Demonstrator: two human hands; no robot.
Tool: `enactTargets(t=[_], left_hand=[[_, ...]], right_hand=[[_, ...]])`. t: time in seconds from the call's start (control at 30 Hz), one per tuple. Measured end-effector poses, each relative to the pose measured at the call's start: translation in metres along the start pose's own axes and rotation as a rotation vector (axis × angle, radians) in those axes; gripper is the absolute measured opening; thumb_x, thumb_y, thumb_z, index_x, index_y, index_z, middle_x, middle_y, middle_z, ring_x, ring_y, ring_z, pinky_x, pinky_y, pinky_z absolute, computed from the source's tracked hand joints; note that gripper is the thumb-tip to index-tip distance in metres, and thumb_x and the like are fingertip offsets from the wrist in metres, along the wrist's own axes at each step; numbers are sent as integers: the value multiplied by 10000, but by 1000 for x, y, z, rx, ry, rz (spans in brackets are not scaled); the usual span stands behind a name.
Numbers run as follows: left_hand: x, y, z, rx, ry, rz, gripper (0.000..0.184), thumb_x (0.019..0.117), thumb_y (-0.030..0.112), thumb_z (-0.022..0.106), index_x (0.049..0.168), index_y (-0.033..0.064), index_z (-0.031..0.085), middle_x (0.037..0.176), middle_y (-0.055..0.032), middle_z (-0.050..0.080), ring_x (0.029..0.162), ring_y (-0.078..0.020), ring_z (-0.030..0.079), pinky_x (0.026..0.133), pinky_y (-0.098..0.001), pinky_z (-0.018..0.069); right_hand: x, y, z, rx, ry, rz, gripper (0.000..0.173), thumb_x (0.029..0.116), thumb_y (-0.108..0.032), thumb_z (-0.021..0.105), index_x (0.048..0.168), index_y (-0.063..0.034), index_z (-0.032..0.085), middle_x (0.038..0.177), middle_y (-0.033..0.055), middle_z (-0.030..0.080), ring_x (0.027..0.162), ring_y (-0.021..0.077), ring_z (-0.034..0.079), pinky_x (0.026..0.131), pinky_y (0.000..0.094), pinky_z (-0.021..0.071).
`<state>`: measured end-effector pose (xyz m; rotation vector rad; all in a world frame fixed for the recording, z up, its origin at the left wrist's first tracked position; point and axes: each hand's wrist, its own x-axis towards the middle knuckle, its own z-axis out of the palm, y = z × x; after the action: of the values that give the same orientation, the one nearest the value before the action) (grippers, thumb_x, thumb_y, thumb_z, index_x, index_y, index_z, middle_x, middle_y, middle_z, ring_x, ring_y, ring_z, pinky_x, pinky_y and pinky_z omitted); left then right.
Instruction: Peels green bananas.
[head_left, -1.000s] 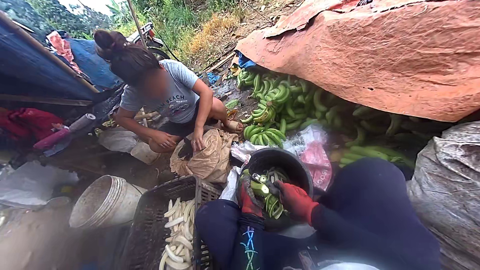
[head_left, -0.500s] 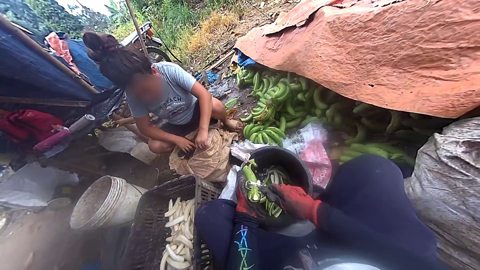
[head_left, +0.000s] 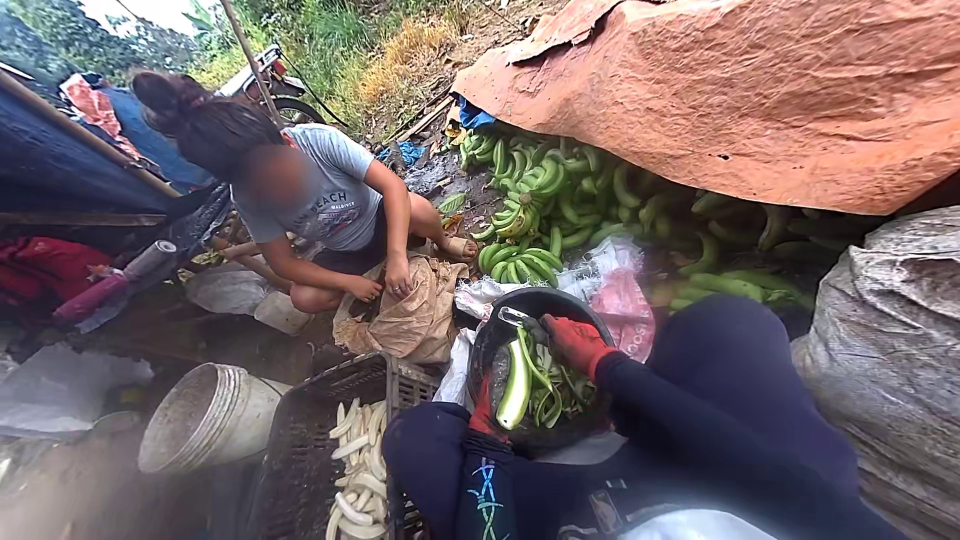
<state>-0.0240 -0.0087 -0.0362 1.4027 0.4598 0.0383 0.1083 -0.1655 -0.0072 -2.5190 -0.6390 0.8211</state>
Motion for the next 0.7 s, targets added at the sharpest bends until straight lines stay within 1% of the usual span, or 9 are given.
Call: enactTargets(t=[0.07,0.13,0.2,0.3,0.37,0.47,0.53,0.67,0.7], left_hand=[[-1,0,-2,132,93,-52,406,1109,149,306,1422,-63,454,1320,-192,577,1135,-150,584,988,-284,484],[5,5,-1,365,145,-115,449,1117,164,324,1487,-80,394,1482,-242,479,1343,-227,492,1137,-339,385],[14,12,3,473,242,-135,447,1118,153,334,1474,-108,407,1512,-278,447,1412,-303,439,1190,-409,323],[34,2,-6,428,389,-100,446,1123,184,330,1439,-106,451,1447,-280,506,1335,-308,503,1141,-419,369],[44,-15,-18,321,442,-10,450,1113,184,351,1440,-113,433,1418,-290,517,1292,-309,529,1112,-417,405],[39,-7,-11,191,495,-1,426,1115,165,339,1426,-111,433,1345,-283,542,1167,-262,560,1028,-379,447],[35,-5,-7,151,452,-3,403,1119,165,301,1386,-93,458,1270,-240,565,1092,-207,573,972,-330,472],[28,-4,-13,65,208,73,441,1125,213,272,1426,-43,467,1322,-176,589,1154,-148,583,1023,-311,469],[28,-6,-18,27,126,111,442,1124,222,263,1413,-35,477,1290,-161,607,1131,-137,593,1003,-306,482]], right_hand=[[1,4,-15,-8,16,18,411,1079,-239,463,1420,-16,519,1340,270,616,1247,447,611,996,631,480],[-6,7,-21,-13,5,-4,402,1086,-248,451,1410,-23,528,1327,266,620,1241,440,614,993,629,479],[-21,7,-15,5,-74,-68,382,1088,-235,452,1400,-30,537,1311,262,630,1236,437,617,1000,630,477],[-48,6,9,83,-202,-217,341,1095,-239,472,1330,-18,584,1222,256,661,1174,422,640,993,619,475],[-60,7,21,148,-219,-270,337,1098,-260,473,1300,-22,599,1157,244,675,1112,409,658,962,610,486],[-66,3,24,112,-222,-262,345,1092,-241,481,1343,-23,575,1189,254,669,1136,424,655,959,616,492],[-59,2,24,64,-199,-230,360,1091,-234,475,1373,-25,553,1223,260,657,1171,429,644,975,614,491],[-28,0,16,-13,-144,-190,425,1075,-220,492,1449,-19,502,1315,283,614,1226,452,614,989,628,486],[-19,0,12,-26,-127,-187,418,1070,-209,496,1442,-20,505,1319,282,612,1234,453,609,988,628,485]])
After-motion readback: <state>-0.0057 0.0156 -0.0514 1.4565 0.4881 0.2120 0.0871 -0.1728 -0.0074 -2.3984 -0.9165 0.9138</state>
